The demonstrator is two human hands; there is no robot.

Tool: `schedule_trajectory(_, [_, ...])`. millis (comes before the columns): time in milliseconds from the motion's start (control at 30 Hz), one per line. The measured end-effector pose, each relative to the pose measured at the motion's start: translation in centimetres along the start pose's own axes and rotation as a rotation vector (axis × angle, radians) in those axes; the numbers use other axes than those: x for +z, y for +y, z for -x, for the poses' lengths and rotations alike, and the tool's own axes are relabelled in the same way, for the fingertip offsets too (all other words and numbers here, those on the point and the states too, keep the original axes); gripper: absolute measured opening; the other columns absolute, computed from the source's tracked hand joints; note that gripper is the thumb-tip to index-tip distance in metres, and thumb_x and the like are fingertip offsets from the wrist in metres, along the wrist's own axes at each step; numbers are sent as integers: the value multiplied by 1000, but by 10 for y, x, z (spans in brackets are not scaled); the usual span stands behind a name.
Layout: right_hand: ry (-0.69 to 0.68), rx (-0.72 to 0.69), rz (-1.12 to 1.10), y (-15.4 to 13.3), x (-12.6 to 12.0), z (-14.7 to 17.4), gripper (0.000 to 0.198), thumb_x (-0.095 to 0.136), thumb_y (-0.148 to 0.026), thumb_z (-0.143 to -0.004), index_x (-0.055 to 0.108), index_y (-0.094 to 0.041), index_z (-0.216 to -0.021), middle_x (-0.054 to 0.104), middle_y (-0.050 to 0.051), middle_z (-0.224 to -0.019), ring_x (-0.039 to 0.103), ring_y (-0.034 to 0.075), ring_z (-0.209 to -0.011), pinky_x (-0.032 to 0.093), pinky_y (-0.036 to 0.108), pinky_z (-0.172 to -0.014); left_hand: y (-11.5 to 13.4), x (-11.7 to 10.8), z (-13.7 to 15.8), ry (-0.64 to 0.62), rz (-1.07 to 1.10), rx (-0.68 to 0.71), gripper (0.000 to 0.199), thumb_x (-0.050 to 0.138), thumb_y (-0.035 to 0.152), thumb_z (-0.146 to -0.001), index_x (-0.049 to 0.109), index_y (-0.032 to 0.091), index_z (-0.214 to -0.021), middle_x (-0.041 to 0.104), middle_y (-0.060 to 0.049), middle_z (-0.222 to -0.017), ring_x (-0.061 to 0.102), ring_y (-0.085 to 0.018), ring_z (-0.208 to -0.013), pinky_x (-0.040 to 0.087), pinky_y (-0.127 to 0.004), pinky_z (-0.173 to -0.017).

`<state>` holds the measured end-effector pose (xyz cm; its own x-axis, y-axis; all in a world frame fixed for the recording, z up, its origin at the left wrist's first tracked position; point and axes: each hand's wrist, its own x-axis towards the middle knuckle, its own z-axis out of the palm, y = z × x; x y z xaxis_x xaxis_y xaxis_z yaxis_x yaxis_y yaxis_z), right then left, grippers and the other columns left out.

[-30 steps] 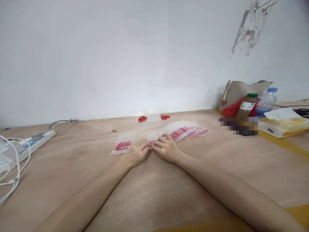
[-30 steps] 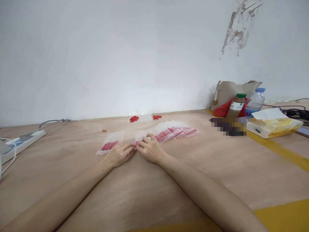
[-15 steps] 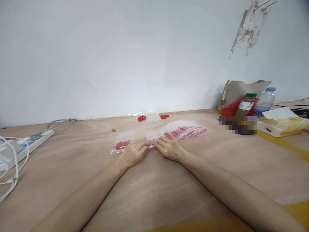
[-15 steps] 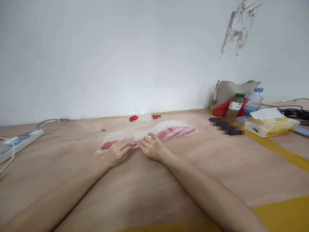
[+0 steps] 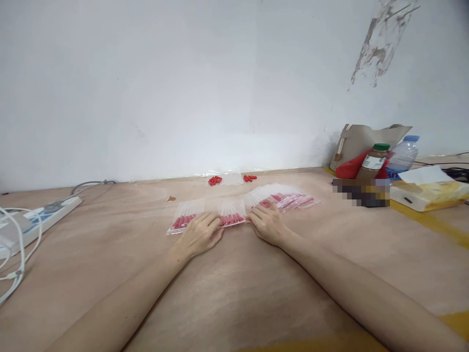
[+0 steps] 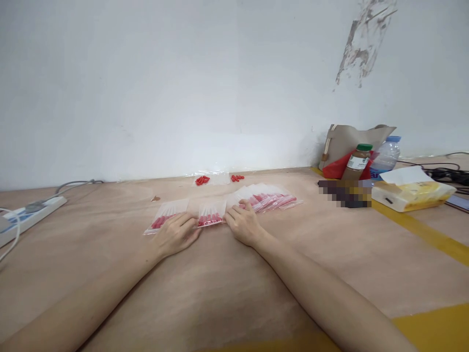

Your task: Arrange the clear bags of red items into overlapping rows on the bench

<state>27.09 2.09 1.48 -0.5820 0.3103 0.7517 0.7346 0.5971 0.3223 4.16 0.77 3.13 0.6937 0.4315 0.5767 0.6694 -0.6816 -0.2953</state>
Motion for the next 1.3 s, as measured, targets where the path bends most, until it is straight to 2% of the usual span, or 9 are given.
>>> schedule_trajectory(167, [7,-21,-123,-12,-2,-4,21,42,-21,-86,55,-17,-70,58,0,-69,48,12,-71,24,35,-86,7,7,-6,-60,64,-88,34,47,22,-83,48,22,-117,49,-8,-124,50,-23,-108,51,-33,-76])
schedule_trajectory(267, [-46,-9,-259,-5,-6,-7,19,50,-34,-82,57,-18,-74,60,1,-75,50,13,-76,26,34,-84,2,13,-5,-66,124,-81,39,39,13,-83,48,25,-120,51,-5,-123,52,-20,-107,51,-34,-79])
schedule_trajectory(367, [-197,37,-356,19,-16,-9,34,60,-46,-70,58,-19,-90,61,4,-89,50,17,-87,29,33,-82,-14,12,-4,15,198,-146,46,34,7,-80,47,22,-121,56,-5,-117,54,-18,-104,48,-34,-86])
schedule_trajectory(500, [-401,69,-301,58,-27,-1,38,58,-26,-64,58,-22,-101,60,4,-102,49,20,-98,27,38,-88,-45,3,0,82,158,-230,44,36,9,-79,51,20,-118,56,-6,-116,53,-20,-105,44,-37,-90])
schedule_trajectory(667, [-478,98,-267,79,-20,15,52,51,-14,-61,55,-27,-111,56,3,-114,48,21,-106,25,44,-94,-59,-1,12,-81,140,-194,35,37,21,-83,57,19,-112,57,-9,-114,53,-23,-104,46,-38,-87])
schedule_trajectory(900, [-455,56,-340,70,-6,19,51,42,-7,-72,52,-29,-117,56,3,-116,51,15,-103,29,42,-96,-58,4,38,-162,192,-186,33,37,29,-87,56,24,-113,57,-6,-114,51,-22,-108,45,-38,-89])
schedule_trajectory(1100, [-445,45,-472,45,-3,11,47,39,-9,-77,48,-26,-120,54,4,-119,50,15,-107,30,43,-98,-74,-20,54,-275,147,-211,35,43,31,-82,53,27,-116,54,-4,-119,50,-23,-108,40,-42,-93])
schedule_trajectory(1200, [-418,50,-560,24,3,7,46,39,-10,-79,47,-25,-122,52,4,-122,49,15,-108,34,38,-97,-54,-32,41,-254,79,-264,38,49,42,-79,53,26,-113,52,-6,-120,44,-28,-113,29,-53,-96])
schedule_trajectory(1300, [-358,102,-639,6,8,4,45,38,-11,-81,45,-22,-123,49,6,-124,47,15,-111,38,33,-93,-20,-29,17,-182,208,-231,41,51,42,-79,50,21,-114,52,-8,-117,48,-24,-107,37,-42,-93])
